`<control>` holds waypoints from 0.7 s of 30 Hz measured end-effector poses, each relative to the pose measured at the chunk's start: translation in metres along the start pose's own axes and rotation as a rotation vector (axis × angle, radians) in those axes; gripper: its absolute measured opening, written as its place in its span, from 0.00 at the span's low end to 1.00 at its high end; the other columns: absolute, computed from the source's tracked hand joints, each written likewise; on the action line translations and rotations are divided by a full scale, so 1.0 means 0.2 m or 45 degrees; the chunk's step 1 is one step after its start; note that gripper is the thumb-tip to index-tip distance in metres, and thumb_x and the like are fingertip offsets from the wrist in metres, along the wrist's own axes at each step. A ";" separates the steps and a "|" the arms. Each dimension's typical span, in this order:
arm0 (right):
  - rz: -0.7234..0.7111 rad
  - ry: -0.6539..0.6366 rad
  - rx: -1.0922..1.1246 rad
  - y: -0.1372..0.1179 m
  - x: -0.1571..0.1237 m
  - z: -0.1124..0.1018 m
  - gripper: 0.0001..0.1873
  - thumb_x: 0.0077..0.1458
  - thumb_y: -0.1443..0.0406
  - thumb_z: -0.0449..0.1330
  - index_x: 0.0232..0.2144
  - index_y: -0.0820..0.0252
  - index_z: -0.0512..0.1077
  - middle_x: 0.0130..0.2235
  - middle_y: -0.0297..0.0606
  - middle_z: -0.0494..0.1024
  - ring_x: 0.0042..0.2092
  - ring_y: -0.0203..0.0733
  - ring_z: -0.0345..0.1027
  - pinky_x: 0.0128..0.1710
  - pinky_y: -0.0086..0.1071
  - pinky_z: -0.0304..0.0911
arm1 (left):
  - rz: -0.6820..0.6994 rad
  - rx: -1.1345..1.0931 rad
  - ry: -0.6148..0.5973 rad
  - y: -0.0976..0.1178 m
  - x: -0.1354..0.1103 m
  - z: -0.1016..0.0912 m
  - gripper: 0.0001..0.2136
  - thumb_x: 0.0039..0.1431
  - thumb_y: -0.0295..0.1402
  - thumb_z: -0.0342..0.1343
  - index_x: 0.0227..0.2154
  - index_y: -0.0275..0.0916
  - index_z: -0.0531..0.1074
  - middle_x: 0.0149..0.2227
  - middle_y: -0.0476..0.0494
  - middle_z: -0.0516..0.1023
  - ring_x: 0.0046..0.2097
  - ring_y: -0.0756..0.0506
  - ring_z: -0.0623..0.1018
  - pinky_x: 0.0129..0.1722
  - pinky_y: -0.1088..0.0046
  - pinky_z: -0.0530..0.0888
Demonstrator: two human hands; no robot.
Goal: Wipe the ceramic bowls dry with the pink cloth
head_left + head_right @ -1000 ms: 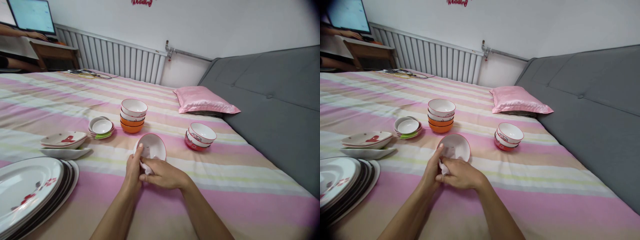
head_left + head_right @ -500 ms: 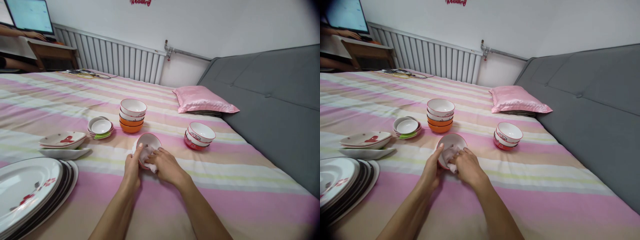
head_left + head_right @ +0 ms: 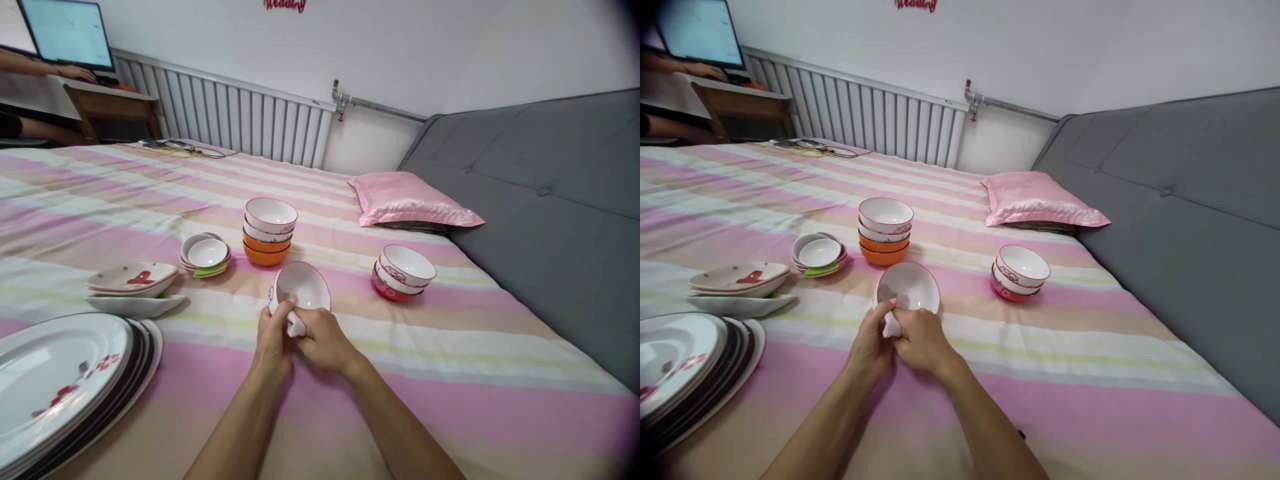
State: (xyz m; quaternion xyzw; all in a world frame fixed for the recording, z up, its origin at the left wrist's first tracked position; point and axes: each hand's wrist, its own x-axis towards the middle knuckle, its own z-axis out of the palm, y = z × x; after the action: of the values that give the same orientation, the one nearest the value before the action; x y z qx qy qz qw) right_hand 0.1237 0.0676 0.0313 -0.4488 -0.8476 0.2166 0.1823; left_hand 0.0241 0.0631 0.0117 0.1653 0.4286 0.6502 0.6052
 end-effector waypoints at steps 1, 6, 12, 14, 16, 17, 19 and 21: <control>-0.006 -0.005 -0.004 -0.01 0.00 0.00 0.07 0.45 0.72 0.54 0.28 0.58 0.69 0.28 0.34 0.76 0.29 0.38 0.66 0.29 0.27 0.51 | -0.002 -0.003 -0.015 0.00 0.00 0.00 0.15 0.36 0.36 0.65 0.20 0.38 0.62 0.17 0.57 0.64 0.20 0.54 0.66 0.20 0.79 0.62; -0.083 -0.130 -0.070 -0.01 -0.03 -0.04 0.10 0.48 0.69 0.56 0.35 0.57 0.70 0.34 0.35 0.78 0.34 0.41 0.70 0.31 0.28 0.52 | -0.069 0.027 0.077 -0.02 0.02 -0.02 0.14 0.37 0.36 0.63 0.24 0.37 0.65 0.19 0.55 0.67 0.21 0.52 0.68 0.21 0.77 0.63; -0.057 -0.212 -0.214 0.02 -0.06 -0.10 0.17 0.50 0.70 0.57 0.43 0.51 0.71 0.39 0.34 0.80 0.39 0.43 0.72 0.33 0.29 0.55 | -0.110 0.028 0.063 -0.02 0.02 -0.02 0.13 0.37 0.34 0.62 0.29 0.36 0.69 0.21 0.54 0.71 0.19 0.52 0.67 0.20 0.77 0.64; -0.064 -0.183 -0.280 0.03 -0.06 -0.10 0.18 0.48 0.74 0.56 0.41 0.53 0.73 0.40 0.35 0.80 0.41 0.43 0.72 0.39 0.31 0.57 | -0.123 0.035 0.030 -0.01 0.01 -0.01 0.13 0.37 0.33 0.62 0.29 0.36 0.69 0.20 0.54 0.71 0.19 0.52 0.67 0.20 0.77 0.64; -0.099 -0.165 -0.316 0.04 -0.06 -0.11 0.19 0.47 0.77 0.56 0.39 0.54 0.74 0.42 0.37 0.80 0.44 0.43 0.71 0.46 0.33 0.56 | -0.123 0.048 0.001 -0.01 0.00 -0.01 0.13 0.36 0.33 0.61 0.29 0.35 0.70 0.20 0.54 0.71 0.19 0.52 0.67 0.20 0.76 0.64; -0.119 -0.172 -0.318 0.05 -0.06 -0.11 0.20 0.46 0.77 0.56 0.40 0.55 0.74 0.43 0.37 0.80 0.46 0.43 0.71 0.48 0.33 0.55 | -0.118 0.054 -0.007 0.00 0.00 -0.01 0.13 0.36 0.33 0.61 0.29 0.35 0.70 0.20 0.53 0.71 0.19 0.52 0.68 0.20 0.76 0.65; -0.142 -0.218 -0.293 0.07 -0.06 -0.14 0.19 0.46 0.77 0.57 0.39 0.55 0.74 0.43 0.37 0.80 0.46 0.44 0.71 0.49 0.34 0.56 | -0.110 0.076 -0.005 0.00 0.00 0.00 0.13 0.36 0.33 0.61 0.29 0.35 0.70 0.21 0.52 0.72 0.20 0.52 0.69 0.20 0.76 0.65; -0.145 -0.264 -0.252 0.09 -0.08 -0.18 0.16 0.47 0.75 0.58 0.37 0.54 0.75 0.40 0.33 0.80 0.42 0.42 0.72 0.45 0.32 0.59 | -0.101 0.105 0.017 0.00 0.00 0.00 0.13 0.37 0.33 0.62 0.28 0.35 0.69 0.22 0.52 0.72 0.22 0.51 0.71 0.20 0.77 0.66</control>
State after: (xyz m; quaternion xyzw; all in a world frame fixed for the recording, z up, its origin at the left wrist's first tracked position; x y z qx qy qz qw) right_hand 0.1616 0.0703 0.0499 -0.3908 -0.9032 0.1666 0.0607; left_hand 0.0243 0.0622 0.0115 0.1686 0.4655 0.6086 0.6201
